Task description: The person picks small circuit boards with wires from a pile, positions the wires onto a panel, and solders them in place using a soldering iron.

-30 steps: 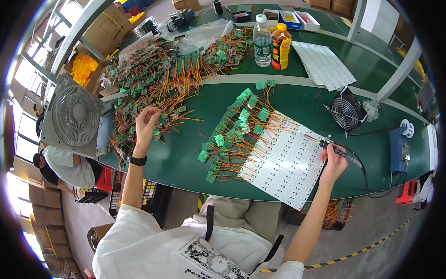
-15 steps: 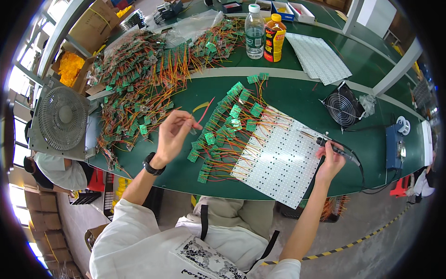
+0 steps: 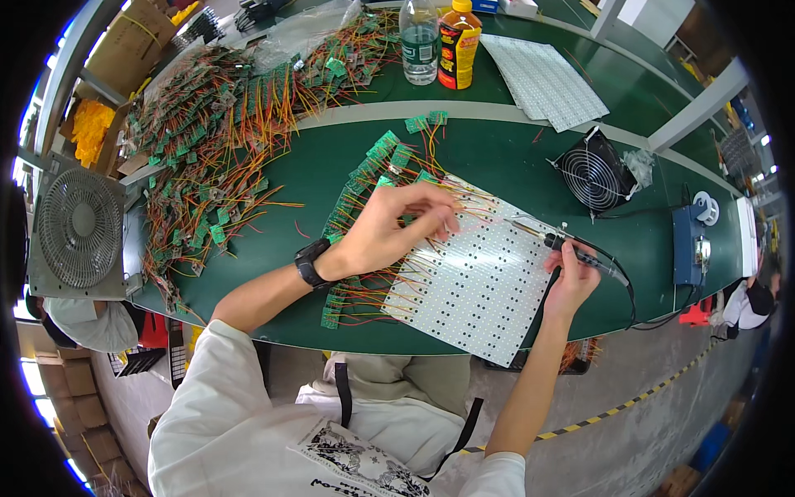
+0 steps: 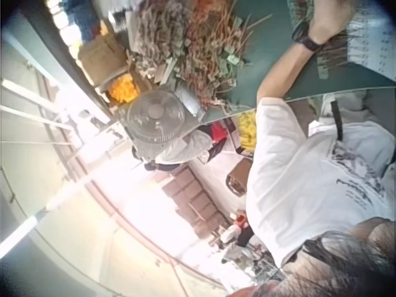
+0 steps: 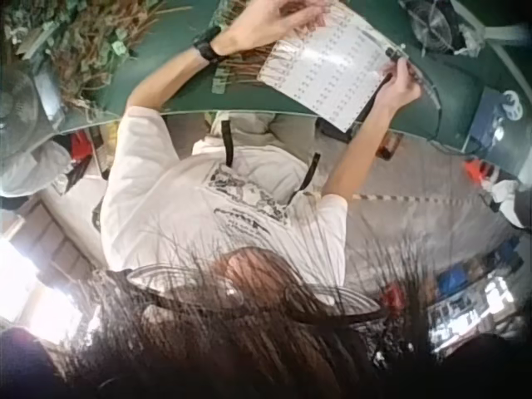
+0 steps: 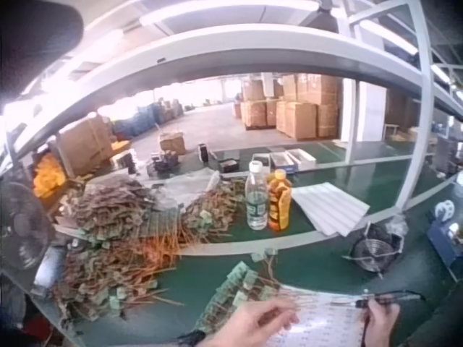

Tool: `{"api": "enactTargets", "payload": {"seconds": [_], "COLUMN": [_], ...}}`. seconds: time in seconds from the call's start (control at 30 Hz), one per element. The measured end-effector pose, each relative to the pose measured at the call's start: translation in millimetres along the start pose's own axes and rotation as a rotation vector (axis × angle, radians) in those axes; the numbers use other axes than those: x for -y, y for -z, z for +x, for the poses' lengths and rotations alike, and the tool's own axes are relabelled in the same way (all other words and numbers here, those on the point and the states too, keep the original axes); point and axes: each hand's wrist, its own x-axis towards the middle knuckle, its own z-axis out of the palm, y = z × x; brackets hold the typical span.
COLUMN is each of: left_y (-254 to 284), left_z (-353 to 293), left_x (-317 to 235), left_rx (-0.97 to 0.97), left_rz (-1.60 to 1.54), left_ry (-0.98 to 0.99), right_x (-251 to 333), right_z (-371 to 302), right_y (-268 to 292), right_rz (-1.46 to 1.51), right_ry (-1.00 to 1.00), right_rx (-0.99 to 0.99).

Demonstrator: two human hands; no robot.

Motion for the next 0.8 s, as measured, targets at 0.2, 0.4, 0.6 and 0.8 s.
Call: {"api": "enactTargets", "payload": {"seconds": [0.2, 0.4, 0.6, 0.8], "left_y": [-10.7, -20.8, -23.8, -23.5], "left_z": [21.0, 22.7, 24.6, 24.3], "left_x": [28.0, 54.1, 64.1, 69.1], "left_rx": [0.09, 0.041, -0.048, -0.013], "left_rz": [0.461, 0.735, 0.775, 0.823], "left_ry": [-0.096, -0.203, -0.274, -0.229], "right_x": [0.1, 0.3, -0.5, -3.0], "right_z": [0.3, -1.8, -3.0, -3.2], "right_y": [0.9, -4.6, -4.2, -2.9], "right_rz": [-0.015, -0.046, -0.102, -0.086], "right_ry": [-0.009, -0.001, 0.017, -0.008], "right_rx": [0.008, 0.03, 0.077, 0.097]}}
